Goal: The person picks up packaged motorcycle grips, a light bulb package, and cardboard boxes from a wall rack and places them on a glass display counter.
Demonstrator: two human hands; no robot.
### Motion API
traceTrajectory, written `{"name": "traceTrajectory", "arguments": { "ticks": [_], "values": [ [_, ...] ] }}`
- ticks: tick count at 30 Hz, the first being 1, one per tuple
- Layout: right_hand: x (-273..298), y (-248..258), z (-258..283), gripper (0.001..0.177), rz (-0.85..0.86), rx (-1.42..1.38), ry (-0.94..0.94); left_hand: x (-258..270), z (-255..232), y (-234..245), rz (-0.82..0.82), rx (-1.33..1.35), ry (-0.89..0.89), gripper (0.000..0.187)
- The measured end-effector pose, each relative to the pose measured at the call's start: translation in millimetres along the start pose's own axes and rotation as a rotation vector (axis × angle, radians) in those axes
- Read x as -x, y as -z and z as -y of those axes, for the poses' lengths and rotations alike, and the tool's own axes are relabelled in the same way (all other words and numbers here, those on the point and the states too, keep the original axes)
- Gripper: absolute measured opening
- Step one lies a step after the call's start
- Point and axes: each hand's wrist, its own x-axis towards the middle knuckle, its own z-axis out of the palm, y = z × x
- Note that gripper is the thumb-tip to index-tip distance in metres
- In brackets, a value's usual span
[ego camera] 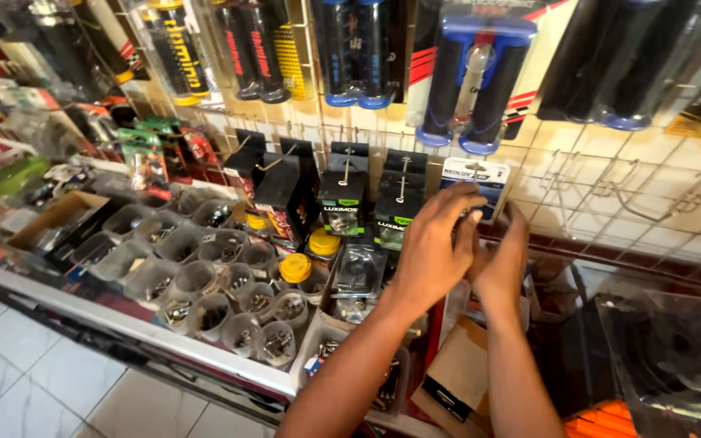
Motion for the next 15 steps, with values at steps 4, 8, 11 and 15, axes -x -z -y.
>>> {"name": "traceTrajectory", "arguments": {
  "ticks": [4,8,11,15],
  "values": [
    [-27.0,-6.0,-23.5,0.078,0.052,0.171,-0.057,-4.9,11.2,-9.4,0.035,0.086,0.137,0.018],
    [-36.5,-10.3,-29.3,0.074,-0.017,0.189,-0.069,-6.0,24.4,-15.2,0.05,0.224,0.202,0.02],
    [-35.6,-15.1,-34.0,0.073,-0.04,0.179,-0.108,-5.3,39.2,-19.2,0.065,0.299,0.193,0.028],
    [-33.8,-22.8,-42.3,0.067,-0.047,0.122,-0.096,-4.3,50.7,-26.7,0.095,0.39,0.222,0.039]
  ]
}}
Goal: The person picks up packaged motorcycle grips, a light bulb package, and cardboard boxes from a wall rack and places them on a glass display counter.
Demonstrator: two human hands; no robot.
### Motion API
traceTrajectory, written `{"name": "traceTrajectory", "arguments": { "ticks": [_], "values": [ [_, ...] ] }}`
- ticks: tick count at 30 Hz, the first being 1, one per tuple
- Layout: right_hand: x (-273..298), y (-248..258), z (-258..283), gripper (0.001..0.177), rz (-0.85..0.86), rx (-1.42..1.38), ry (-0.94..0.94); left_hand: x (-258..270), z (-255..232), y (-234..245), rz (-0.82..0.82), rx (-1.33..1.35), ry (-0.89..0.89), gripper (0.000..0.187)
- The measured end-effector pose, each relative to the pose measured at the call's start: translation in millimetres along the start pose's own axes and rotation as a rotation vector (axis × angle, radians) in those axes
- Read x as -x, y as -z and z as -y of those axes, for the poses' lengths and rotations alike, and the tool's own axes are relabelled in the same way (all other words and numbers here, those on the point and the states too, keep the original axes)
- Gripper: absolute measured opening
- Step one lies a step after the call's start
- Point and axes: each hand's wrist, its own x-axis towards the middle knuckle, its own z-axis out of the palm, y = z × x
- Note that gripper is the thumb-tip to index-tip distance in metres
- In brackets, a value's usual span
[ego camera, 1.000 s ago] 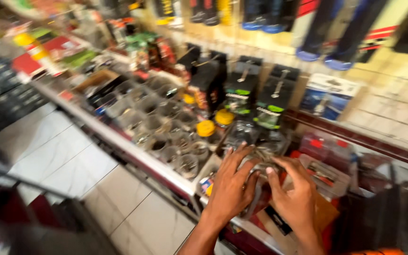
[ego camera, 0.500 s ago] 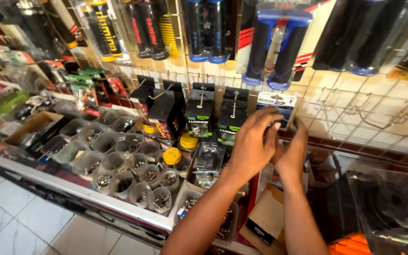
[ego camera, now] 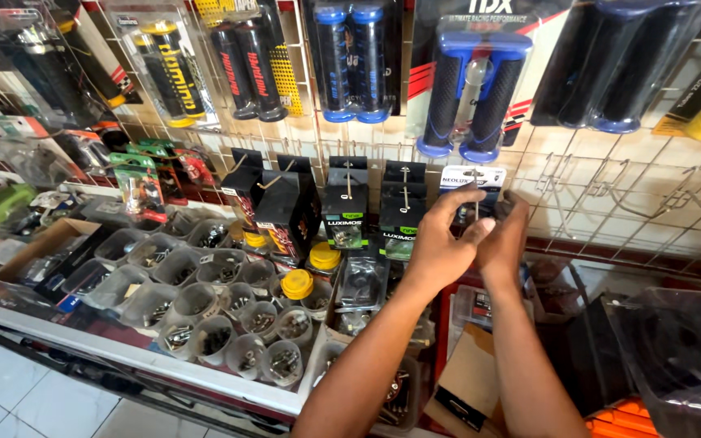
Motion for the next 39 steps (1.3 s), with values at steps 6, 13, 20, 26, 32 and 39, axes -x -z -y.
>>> {"name": "traceTrajectory", "arguments": {
  "ticks": [6,13,20,26,32,39],
  "values": [
    [-4.2,-6.4,-4.1,0.06,-0.003,0.028,0.002,0.4,3.9,3.8,0.089,0.002,0.236,0.045],
    [-7.9,1.7,5.7,0.031,0.087,-0.214,-0.069,-2.1,15.6,1.9,0.07,-0.086,0.112,0.058],
    [0.3,24.4,30.5,0.018,0.153,-0.442,-0.098,-1.8,17.8,-3.6,-0.018,-0.116,0.055,0.076],
    [19.0,45.0,42.3,0.019,0.167,-0.493,-0.118,-2.5,13.6,-4.9,-0.042,-0.15,0.048,0.084],
    [42.4,67.1,57.5,0.018,0.158,-0.494,-0.148,0.8,-0.2,-6.6,-0.134,0.025,0.119,0.069],
    [58.8,84.6,77.0,0.018,0.172,-0.56,-0.213,2.4,-17.4,1.4,-0.169,0.024,0.248,0.034]
  ]
}}
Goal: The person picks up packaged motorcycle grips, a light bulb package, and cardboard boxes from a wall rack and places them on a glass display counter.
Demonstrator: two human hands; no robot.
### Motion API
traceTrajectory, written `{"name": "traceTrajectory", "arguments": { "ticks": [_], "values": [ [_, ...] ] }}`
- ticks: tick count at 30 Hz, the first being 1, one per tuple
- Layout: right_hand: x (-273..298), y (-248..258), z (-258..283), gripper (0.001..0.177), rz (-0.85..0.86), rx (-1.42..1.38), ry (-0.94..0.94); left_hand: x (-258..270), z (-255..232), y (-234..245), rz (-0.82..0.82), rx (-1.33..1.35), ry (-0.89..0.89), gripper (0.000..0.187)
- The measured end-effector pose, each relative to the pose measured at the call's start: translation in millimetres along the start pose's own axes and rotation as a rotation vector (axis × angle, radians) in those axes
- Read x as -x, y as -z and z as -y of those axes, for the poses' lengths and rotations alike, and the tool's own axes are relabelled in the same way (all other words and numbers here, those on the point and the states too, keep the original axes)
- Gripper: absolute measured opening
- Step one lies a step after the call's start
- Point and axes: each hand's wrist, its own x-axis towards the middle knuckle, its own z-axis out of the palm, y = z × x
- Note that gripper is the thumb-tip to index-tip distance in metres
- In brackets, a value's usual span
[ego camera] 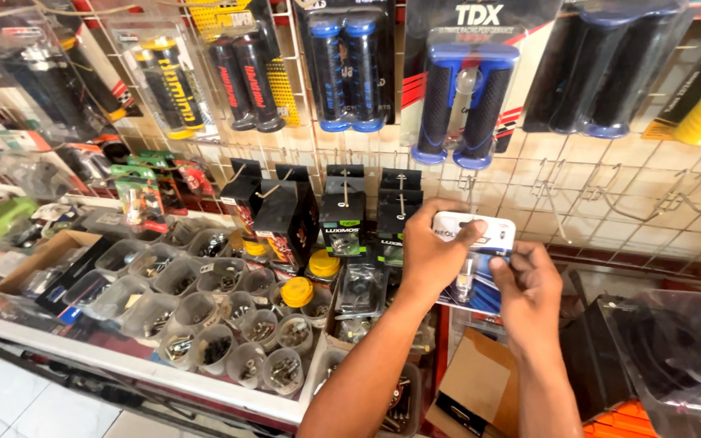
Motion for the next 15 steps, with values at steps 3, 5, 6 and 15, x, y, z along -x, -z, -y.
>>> {"name": "traceTrajectory", "arguments": {
  "ticks": [3,5,6,15],
  "values": [
    [6.2,-1.4,0.4,0.016,-0.016,-0.07,-0.021,1.6,2.0,3.6,0.01,0.047,0.032,0.034],
    [6.4,-3.2,-1.1,0.016,-0.027,-0.102,-0.008,-0.2,3.3,4.4,0.033,0.095,0.02,0.034],
    [7.4,-4.9,-2.8,0.017,-0.03,-0.098,0.007,0.7,3.7,5.0,0.043,0.12,0.018,0.034],
    [29.1,-4.4,-6.3,0.02,-0.095,-0.133,0.002,34.0,-8.6,28.4,0.131,0.233,0.026,0.039]
  ]
}}
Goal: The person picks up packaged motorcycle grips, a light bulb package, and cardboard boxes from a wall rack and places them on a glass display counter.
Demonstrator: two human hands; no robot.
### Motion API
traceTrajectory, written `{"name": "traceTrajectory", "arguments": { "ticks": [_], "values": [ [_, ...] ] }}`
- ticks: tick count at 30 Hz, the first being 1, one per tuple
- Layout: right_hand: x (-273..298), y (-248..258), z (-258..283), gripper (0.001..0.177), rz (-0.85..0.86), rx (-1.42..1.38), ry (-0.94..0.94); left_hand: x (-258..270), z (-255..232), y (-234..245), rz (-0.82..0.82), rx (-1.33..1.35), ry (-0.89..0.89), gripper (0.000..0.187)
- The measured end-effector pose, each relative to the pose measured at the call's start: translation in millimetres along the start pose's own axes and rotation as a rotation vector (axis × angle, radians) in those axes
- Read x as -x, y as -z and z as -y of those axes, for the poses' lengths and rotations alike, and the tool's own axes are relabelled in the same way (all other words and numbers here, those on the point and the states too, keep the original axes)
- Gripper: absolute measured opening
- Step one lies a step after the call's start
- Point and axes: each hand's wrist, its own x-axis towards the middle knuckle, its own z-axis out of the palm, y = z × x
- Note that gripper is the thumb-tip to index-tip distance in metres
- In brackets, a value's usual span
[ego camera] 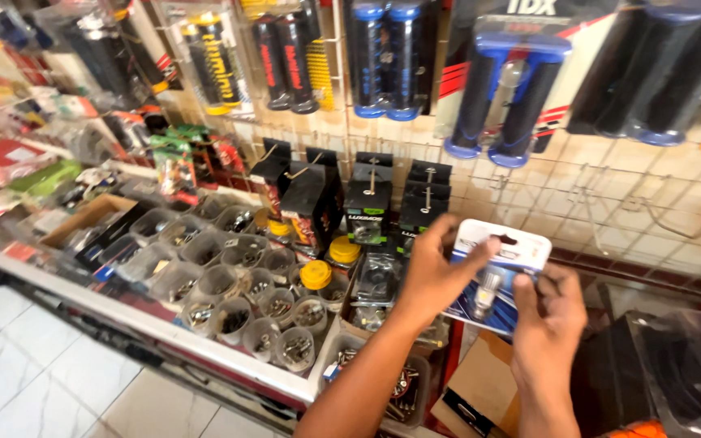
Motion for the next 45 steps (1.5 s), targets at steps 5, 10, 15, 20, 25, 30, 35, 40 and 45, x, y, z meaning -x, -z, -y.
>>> {"name": "traceTrajectory", "arguments": {
  "ticks": [5,10,15,20,25,30,35,40,45],
  "values": [
    [18.9,7.4,-4.9,0.02,0.041,-0.102,-0.006,49.9,0.1,23.4,0.129,-0.167,0.105,0.035],
    [43.7,11.3,-26.5,0.026,0.159,-0.096,-0.12,88.4,9.8,29.3,-0.058,-0.191,-0.006,0.025],
    [70.6,20.3,-66.3,0.032,0.235,0.022,-0.215,127.3,18.6,35.2,-0.161,-0.201,0.175,0.022],
    [89.5,28.5,-103.1,0.036,0.28,0.017,-0.404,169.9,44.8,35.2,-0.297,-0.211,0.195,0.022],
    [113.2,17.2,-140.7,0.037,0.519,-0.252,-0.311,205.9,50.5,42.7,-0.503,-0.255,0.093,0.02],
    [130.1,3.7,-162.1,0.038,0.741,-0.352,-0.382,243.0,31.5,43.8,-0.664,-0.231,0.067,0.021],
    [172.6,-22.5,-133.8,0.039,0.937,-0.365,-0.397,298.3,-1.0,35.7,-0.887,-0.337,-0.002,0.021],
    [248.0,-41.0,-93.9,0.038,1.27,-0.47,-0.419,387.7,-21.8,15.9,-1.213,-0.375,-0.091,0.022],
    [343.1,-18.3,-50.3,0.033,1.527,-0.546,-0.481,488.8,-27.0,-20.4,-1.499,-0.387,-0.256,0.025]
  ]
}}
